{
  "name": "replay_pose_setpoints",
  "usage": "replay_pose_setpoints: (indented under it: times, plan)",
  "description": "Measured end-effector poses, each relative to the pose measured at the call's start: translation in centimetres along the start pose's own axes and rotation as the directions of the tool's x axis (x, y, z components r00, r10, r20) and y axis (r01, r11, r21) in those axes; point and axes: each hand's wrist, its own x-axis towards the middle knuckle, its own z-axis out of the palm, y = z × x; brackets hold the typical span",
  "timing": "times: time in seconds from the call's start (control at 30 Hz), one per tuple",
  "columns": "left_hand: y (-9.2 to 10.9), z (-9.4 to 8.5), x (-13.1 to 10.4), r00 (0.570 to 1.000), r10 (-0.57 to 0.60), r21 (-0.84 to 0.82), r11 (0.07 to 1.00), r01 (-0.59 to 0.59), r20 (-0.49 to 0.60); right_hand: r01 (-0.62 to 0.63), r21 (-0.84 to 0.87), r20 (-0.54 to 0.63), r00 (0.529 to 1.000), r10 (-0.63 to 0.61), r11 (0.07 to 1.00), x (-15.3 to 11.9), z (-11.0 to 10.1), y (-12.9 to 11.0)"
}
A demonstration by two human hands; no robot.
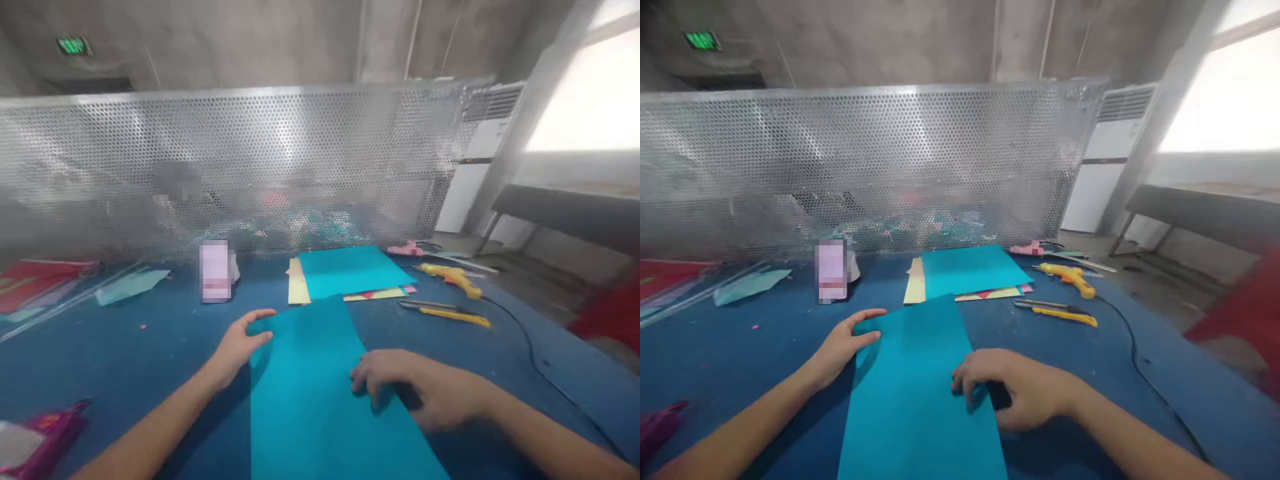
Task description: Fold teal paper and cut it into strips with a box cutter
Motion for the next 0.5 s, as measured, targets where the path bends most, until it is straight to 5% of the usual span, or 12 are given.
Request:
replay_pose_setpoints:
  times: [0.13,0.3,0.5]
  plan:
    - [-0.7,0.4,0.0,0.999,-0.027,-0.005,1.000,0.028,0.036,-0.106,0.003,-0.150,0.983,0.106,0.994,0.2,0.5,1.1]
    - [-1.0,0.6,0.3,0.987,0.072,-0.066,0.996,-0.062,0.147,-0.268,0.135,-0.393,0.869,0.300,0.954,0.7,1.1,2.2]
    - [-0.5,0.3,0.1,0.893,0.226,-0.194,0.968,-0.161,0.388,-0.530,-0.096,-0.488,0.763,0.425,0.843,1.2,2.0,2.6]
